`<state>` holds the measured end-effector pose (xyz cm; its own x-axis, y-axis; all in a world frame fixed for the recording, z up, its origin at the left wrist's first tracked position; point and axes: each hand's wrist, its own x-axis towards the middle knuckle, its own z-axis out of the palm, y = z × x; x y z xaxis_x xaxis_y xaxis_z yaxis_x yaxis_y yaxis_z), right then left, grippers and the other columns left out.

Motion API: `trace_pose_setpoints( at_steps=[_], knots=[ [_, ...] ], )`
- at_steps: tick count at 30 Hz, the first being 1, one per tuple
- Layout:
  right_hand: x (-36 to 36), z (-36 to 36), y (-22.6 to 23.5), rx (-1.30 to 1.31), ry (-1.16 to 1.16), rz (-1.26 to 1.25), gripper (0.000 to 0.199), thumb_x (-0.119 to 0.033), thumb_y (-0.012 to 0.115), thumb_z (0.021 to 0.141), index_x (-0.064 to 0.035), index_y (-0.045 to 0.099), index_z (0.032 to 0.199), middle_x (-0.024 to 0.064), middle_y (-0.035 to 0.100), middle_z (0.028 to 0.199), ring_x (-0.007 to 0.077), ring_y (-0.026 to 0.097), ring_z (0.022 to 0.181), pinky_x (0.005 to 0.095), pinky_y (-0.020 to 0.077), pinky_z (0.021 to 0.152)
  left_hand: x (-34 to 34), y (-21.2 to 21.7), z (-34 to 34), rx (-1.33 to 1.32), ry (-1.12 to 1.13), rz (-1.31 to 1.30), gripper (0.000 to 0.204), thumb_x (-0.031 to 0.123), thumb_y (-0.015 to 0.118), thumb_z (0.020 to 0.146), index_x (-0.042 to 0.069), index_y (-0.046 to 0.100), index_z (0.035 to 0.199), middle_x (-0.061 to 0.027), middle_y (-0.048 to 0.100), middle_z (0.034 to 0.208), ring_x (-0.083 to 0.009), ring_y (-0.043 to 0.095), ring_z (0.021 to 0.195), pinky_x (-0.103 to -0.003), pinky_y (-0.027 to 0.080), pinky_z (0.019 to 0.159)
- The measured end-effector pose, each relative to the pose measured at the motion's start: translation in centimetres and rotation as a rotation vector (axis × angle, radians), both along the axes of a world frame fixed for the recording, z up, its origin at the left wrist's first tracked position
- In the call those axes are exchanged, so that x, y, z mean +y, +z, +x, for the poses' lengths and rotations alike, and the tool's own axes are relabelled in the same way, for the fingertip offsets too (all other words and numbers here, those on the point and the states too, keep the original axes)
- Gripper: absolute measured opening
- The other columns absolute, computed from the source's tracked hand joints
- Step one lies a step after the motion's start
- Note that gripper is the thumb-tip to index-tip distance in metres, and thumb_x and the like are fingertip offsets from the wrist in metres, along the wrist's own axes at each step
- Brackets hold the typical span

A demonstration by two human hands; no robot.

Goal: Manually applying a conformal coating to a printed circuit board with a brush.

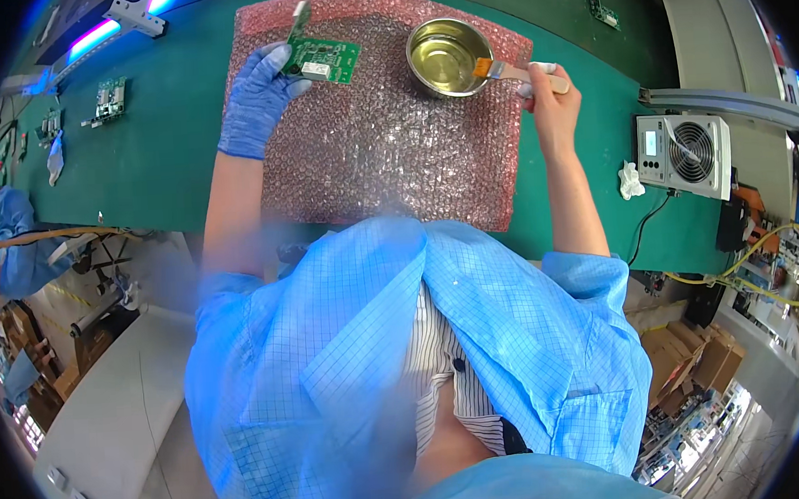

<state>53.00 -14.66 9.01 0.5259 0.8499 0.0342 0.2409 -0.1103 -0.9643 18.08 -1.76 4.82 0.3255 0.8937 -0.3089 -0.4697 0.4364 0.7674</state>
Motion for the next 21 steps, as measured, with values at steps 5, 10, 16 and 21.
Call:
trace_pose_setpoints(
  at_steps=[5, 10, 16, 21],
  knots=[
    [-1.1, 1.2, 2.4, 0.047, -0.005, -0.032, 0.021, -0.022, 0.057, 0.089, -0.0022, 0.061, 0.090, 0.0016, 0.057, 0.065, 0.0053, 0.049, 0.052, 0.0184, 0.0360, 0.047, 1.6, -1.2, 2.5, -0.072, -0.229, 0.103, 0.031, 0.021, 0.065, 0.082, 0.004, 0.057, 0.106, -0.0104, 0.063, 0.092, -0.0191, 0.064, 0.081, -0.030, 0.057, 0.065],
    [-1.6, 0.5, 4.5, 0.043, 0.085, 0.001, 0.024, -0.024, 0.058, 0.089, -0.0014, 0.062, 0.096, 0.0025, 0.059, 0.068, 0.0058, 0.050, 0.056, 0.0192, 0.0379, 0.050, 1.7, 0.0, 6.8, 0.113, -0.472, 0.119, 0.044, 0.033, 0.063, 0.082, 0.005, 0.056, 0.116, -0.0071, 0.061, 0.104, -0.0177, 0.062, 0.092, -0.032, 0.053, 0.079],
    [-1.4, -1.2, 6.1, 0.027, 0.414, 0.012, 0.027, -0.023, 0.062, 0.087, -0.0014, 0.062, 0.103, 0.0029, 0.063, 0.080, 0.0084, 0.057, 0.070, 0.0208, 0.0461, 0.058, 1.0, 1.0, 10.3, 0.215, -0.598, 0.175, 0.050, 0.039, 0.068, 0.078, 0.006, 0.058, 0.114, -0.0079, 0.062, 0.102, -0.0191, 0.061, 0.094, -0.034, 0.053, 0.081],
    [-0.9, -1.6, 6.6, -0.004, 0.513, 0.022, 0.028, -0.022, 0.062, 0.087, -0.0006, 0.062, 0.104, 0.0030, 0.063, 0.083, 0.0089, 0.059, 0.075, 0.0211, 0.0476, 0.061, 0.4, 1.4, 10.9, 0.172, -0.643, 0.231, 0.048, 0.040, 0.069, 0.076, 0.008, 0.061, 0.110, -0.0062, 0.063, 0.097, -0.0170, 0.062, 0.089, -0.032, 0.054, 0.075]
  ],
)
